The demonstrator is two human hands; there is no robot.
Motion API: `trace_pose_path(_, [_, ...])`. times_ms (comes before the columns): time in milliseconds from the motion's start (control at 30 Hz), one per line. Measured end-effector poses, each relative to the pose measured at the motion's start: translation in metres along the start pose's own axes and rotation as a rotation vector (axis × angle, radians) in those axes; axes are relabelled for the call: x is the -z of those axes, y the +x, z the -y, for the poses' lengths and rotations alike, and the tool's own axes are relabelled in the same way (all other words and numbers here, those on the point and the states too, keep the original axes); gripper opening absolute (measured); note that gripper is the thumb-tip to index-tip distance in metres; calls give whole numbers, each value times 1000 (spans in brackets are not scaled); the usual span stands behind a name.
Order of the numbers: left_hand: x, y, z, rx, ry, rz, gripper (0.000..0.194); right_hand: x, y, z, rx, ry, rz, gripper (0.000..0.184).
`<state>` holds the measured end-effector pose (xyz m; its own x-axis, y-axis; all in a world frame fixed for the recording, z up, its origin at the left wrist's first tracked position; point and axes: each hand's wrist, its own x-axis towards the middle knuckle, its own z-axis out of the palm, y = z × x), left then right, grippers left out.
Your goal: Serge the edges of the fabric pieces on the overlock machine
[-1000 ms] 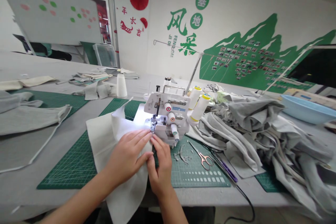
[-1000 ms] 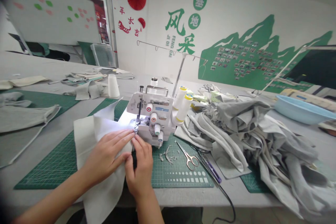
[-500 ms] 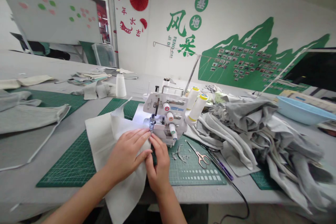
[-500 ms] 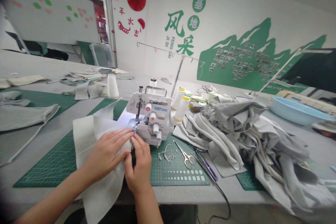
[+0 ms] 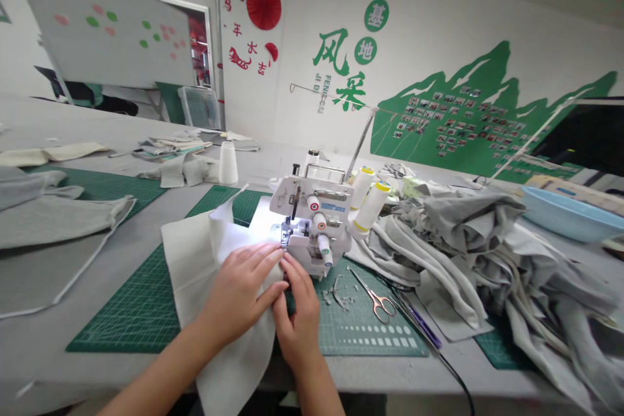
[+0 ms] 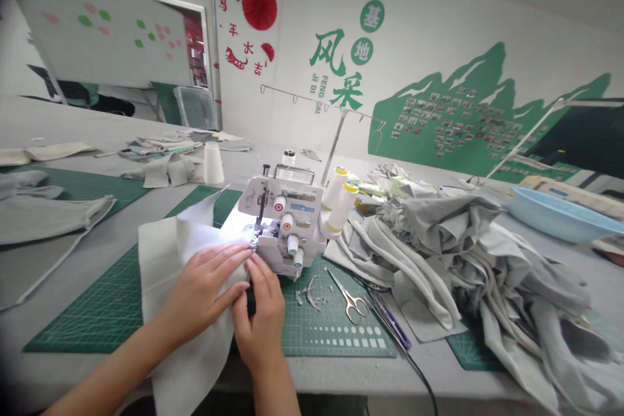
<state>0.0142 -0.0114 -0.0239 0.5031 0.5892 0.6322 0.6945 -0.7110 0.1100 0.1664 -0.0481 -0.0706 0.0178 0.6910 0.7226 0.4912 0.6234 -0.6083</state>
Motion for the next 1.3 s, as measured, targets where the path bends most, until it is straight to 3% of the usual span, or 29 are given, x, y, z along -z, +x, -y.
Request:
trace_pose_path(1133, [1,1,-2,30,-19,-15,39,2,2,5,-35,48,21,51])
trace_pose_path(1300, [1,0,-2,27,-19,-20,39,-1,-1,6,-92,41,-66,47])
